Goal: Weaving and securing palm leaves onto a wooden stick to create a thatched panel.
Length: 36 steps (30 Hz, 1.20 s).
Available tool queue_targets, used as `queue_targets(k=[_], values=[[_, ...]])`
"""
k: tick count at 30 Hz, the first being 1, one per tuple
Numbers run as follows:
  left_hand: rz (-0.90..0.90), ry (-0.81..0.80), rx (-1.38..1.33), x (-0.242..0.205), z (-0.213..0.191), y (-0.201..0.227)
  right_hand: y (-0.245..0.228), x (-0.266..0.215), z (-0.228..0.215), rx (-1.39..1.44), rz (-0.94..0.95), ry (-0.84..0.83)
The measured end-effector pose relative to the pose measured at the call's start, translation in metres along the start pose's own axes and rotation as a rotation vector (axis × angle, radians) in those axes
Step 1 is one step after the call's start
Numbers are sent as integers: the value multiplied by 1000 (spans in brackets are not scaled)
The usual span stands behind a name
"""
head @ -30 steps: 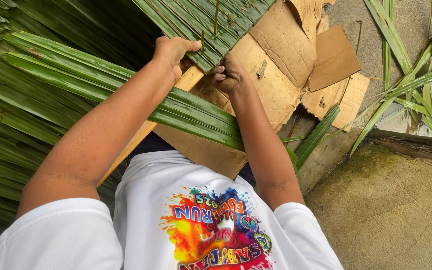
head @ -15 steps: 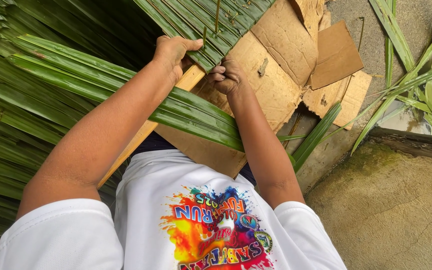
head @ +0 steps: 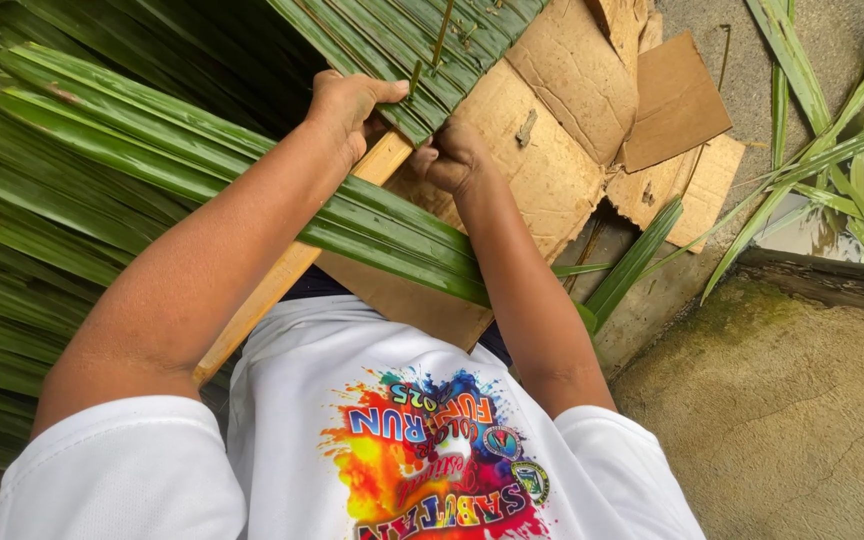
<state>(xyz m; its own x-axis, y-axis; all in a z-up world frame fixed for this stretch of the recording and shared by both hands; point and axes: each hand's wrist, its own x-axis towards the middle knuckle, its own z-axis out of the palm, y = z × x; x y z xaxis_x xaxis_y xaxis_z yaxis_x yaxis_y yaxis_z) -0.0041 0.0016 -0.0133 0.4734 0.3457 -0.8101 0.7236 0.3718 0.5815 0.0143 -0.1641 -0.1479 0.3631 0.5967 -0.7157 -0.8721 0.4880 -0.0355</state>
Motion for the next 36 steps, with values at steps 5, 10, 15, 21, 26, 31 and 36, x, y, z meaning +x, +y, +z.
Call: queue_targets(k=[5, 10, 15, 21, 26, 31, 36], values=[[29, 9, -35, 7, 3, 1, 0, 1, 2, 13, -94, 123], [-15, 22, -35, 10, 5, -5, -10, -10, -11, 105, 148, 64], [-11, -12, -116, -1, 5, -1, -9, 12, -1, -55, -49, 351], [-3, 26, -13, 20, 7, -9, 5, -84, 40, -375, -59, 132], [-9, -15, -21, 23, 5, -15, 36, -160, 91, -1261, -1075, 217], [9, -47, -89, -2, 5, -3, 39, -140, 105, -1988, -1465, 119], [4, -33, -96, 19, 9, -12, 21, -108, 92, -2098, -1426, 397]])
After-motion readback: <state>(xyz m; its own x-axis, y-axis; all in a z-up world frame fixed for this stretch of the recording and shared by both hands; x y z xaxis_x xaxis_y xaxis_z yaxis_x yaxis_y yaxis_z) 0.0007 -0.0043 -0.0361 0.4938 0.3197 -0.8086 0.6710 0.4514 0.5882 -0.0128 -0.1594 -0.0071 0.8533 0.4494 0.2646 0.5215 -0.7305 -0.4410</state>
